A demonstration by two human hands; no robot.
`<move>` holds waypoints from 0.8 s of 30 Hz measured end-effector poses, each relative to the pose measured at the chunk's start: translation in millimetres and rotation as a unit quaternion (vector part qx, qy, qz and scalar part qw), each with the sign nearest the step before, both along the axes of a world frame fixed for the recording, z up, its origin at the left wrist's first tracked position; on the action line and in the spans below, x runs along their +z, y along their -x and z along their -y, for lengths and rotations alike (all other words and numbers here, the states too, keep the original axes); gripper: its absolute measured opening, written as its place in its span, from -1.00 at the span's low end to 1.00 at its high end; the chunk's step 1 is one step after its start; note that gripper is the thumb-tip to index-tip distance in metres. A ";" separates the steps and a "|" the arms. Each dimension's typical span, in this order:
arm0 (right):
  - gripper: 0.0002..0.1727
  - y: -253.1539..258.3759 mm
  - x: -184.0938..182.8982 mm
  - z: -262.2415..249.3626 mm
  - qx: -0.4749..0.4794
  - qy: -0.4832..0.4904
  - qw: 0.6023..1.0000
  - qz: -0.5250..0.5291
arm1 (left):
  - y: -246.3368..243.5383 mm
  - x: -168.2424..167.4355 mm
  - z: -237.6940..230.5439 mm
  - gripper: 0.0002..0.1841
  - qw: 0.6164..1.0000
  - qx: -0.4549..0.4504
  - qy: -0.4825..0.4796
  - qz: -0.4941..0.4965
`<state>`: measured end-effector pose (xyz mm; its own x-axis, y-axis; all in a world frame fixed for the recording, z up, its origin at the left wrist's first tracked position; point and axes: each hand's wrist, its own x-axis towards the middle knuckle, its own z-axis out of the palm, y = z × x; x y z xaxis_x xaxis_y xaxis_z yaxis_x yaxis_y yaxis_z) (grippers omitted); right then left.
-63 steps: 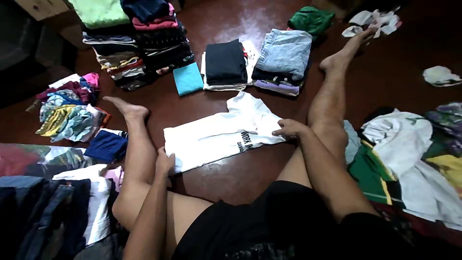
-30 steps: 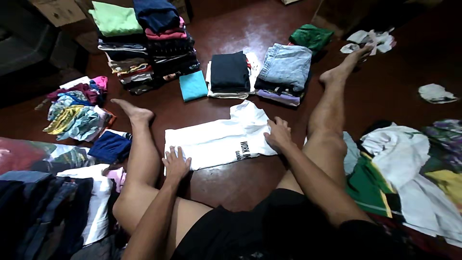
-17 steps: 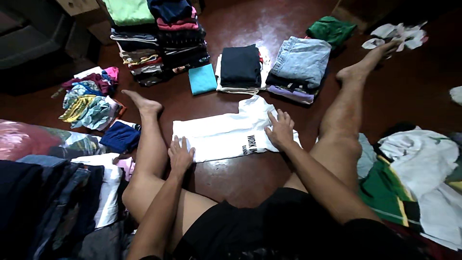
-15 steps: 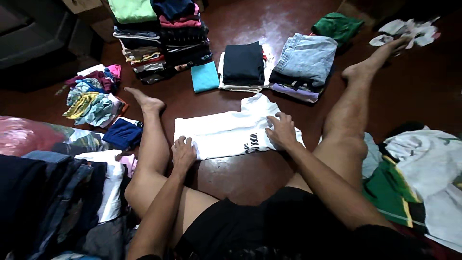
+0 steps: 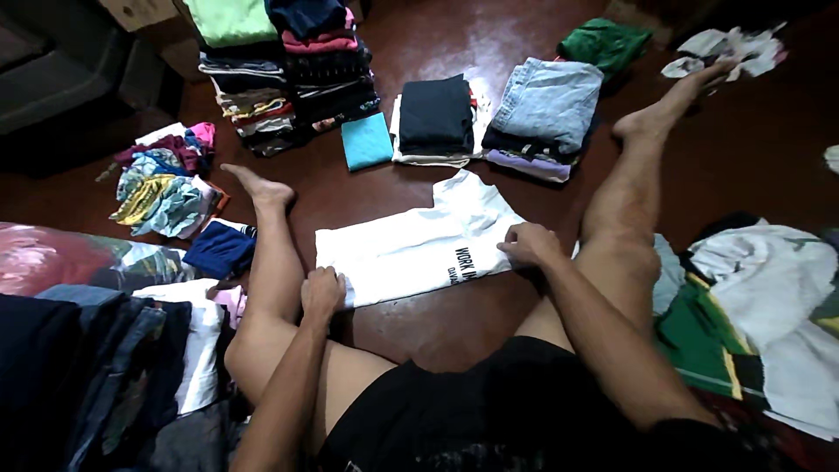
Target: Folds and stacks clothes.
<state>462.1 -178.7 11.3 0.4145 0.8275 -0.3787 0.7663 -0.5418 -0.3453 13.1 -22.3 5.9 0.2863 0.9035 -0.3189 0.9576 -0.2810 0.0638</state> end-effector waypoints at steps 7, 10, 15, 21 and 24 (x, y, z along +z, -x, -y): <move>-0.47 -18.1 -23.6 -29.5 -0.007 -0.186 0.981 -0.049 | -23.5 -26.4 -14.6 -0.50 0.992 -0.119 0.022 0.042; -0.50 -15.5 -32.2 -37.8 -0.066 -0.171 0.983 -0.022 | -44.1 -10.4 -13.6 -0.57 0.993 -0.109 0.011 0.045; -0.58 -11.1 -37.8 -45.4 -0.100 -0.121 0.987 0.026 | -166.7 -13.2 5.5 -0.67 0.967 -0.133 -0.006 0.218; -0.79 -25.0 -28.7 -31.5 -0.125 -0.175 0.973 -0.084 | -293.1 -22.2 26.3 -0.34 0.969 -0.057 0.092 0.220; -0.78 -31.4 -21.8 -30.6 -0.139 -0.199 0.955 -0.170 | -304.1 -22.4 15.7 -0.45 0.966 -0.065 0.137 0.208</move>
<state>493.5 -148.0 -10.5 0.5479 0.8100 -0.2090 0.4182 -0.4816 -0.7702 317.2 -38.0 -16.5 0.5461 0.7499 -0.3735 0.7910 -0.3146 0.5248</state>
